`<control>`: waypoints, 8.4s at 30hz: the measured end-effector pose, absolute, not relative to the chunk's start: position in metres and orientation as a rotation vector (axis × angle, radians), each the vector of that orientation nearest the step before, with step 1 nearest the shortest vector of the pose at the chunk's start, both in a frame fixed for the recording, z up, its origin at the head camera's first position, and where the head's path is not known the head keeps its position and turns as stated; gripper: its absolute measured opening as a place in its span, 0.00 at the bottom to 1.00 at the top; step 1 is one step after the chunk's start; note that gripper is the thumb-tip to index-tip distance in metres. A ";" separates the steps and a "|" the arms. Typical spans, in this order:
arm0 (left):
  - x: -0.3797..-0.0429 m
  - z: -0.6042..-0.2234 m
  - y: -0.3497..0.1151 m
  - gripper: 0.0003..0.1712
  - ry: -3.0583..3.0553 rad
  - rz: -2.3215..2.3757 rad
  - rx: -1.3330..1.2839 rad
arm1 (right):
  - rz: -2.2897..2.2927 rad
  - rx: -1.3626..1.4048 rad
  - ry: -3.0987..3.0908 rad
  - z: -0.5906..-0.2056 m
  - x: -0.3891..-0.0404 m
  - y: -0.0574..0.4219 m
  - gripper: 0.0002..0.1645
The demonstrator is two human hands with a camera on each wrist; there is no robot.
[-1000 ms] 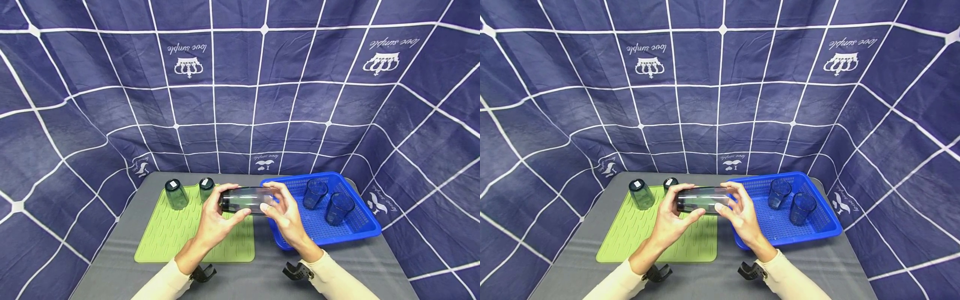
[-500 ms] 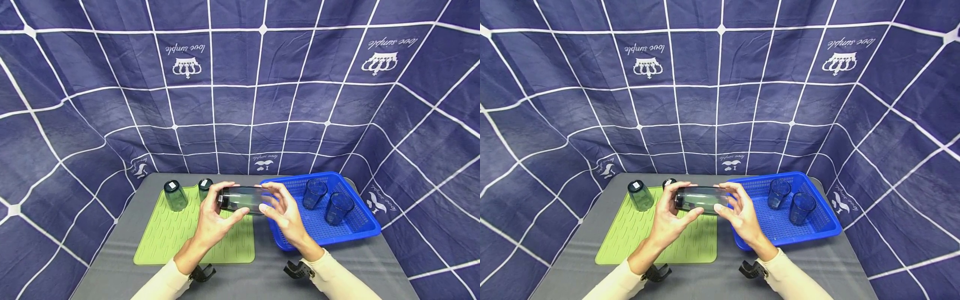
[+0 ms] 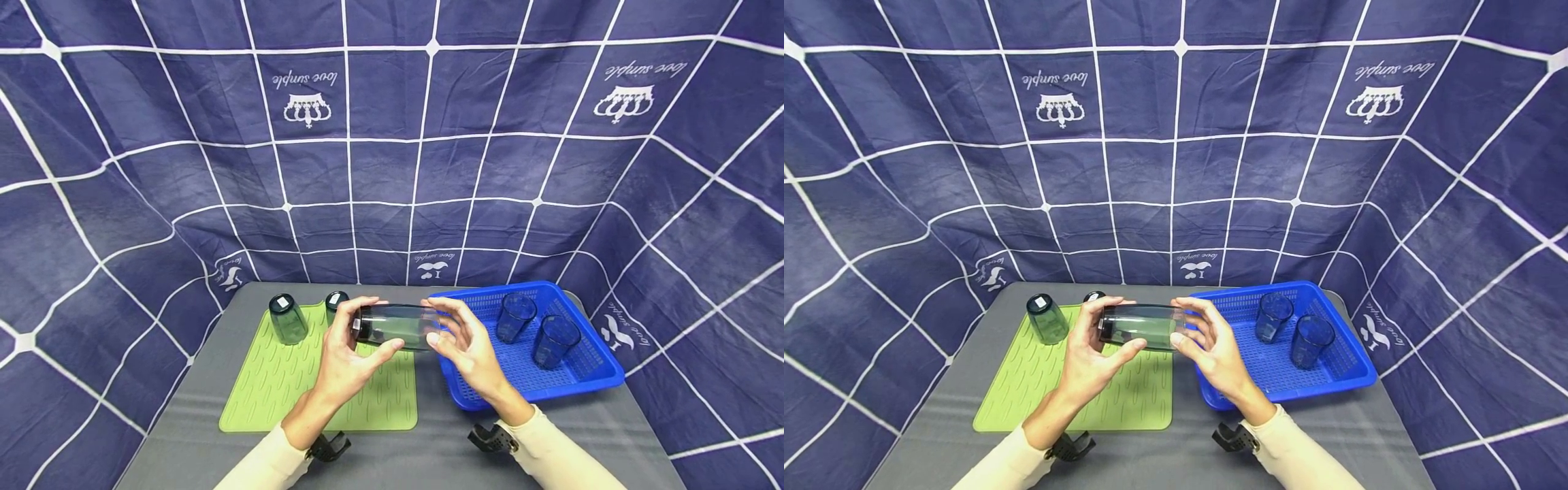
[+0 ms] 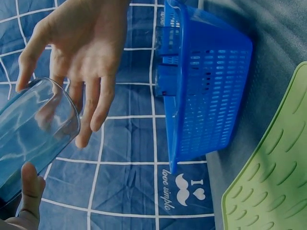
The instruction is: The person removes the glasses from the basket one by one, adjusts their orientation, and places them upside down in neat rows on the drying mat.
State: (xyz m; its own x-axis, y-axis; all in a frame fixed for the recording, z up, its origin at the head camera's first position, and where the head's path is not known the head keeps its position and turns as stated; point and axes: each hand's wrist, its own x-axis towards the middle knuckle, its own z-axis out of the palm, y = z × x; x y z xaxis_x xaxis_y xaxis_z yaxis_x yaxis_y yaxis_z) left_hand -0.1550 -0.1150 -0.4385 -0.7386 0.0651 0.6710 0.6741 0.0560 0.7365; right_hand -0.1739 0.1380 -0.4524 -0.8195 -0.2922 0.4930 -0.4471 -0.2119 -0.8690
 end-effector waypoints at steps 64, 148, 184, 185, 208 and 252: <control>-0.181 -0.448 -0.133 0.45 -1.960 -1.540 -0.558 | 1.684 0.612 -2.117 -0.445 -0.215 0.216 0.37; -0.258 -0.518 -0.124 0.43 -2.282 -1.240 -0.396 | 0.980 0.409 -2.492 -0.462 -0.266 0.288 0.39; -0.285 -0.541 -0.112 0.42 -2.436 -1.152 -0.409 | 0.814 0.390 -2.777 -0.467 -0.274 0.294 0.48; -0.285 -0.541 -0.112 0.42 -2.436 -1.157 -0.411 | 0.813 0.388 -2.782 -0.467 -0.274 0.294 0.48; -0.287 -0.548 -0.102 0.44 -2.389 -1.051 -0.401 | 0.742 0.386 -2.907 -0.474 -0.274 0.298 0.50; -0.286 -0.548 -0.095 0.45 -2.389 -1.051 -0.357 | 0.677 0.314 -2.949 -0.476 -0.276 0.303 0.50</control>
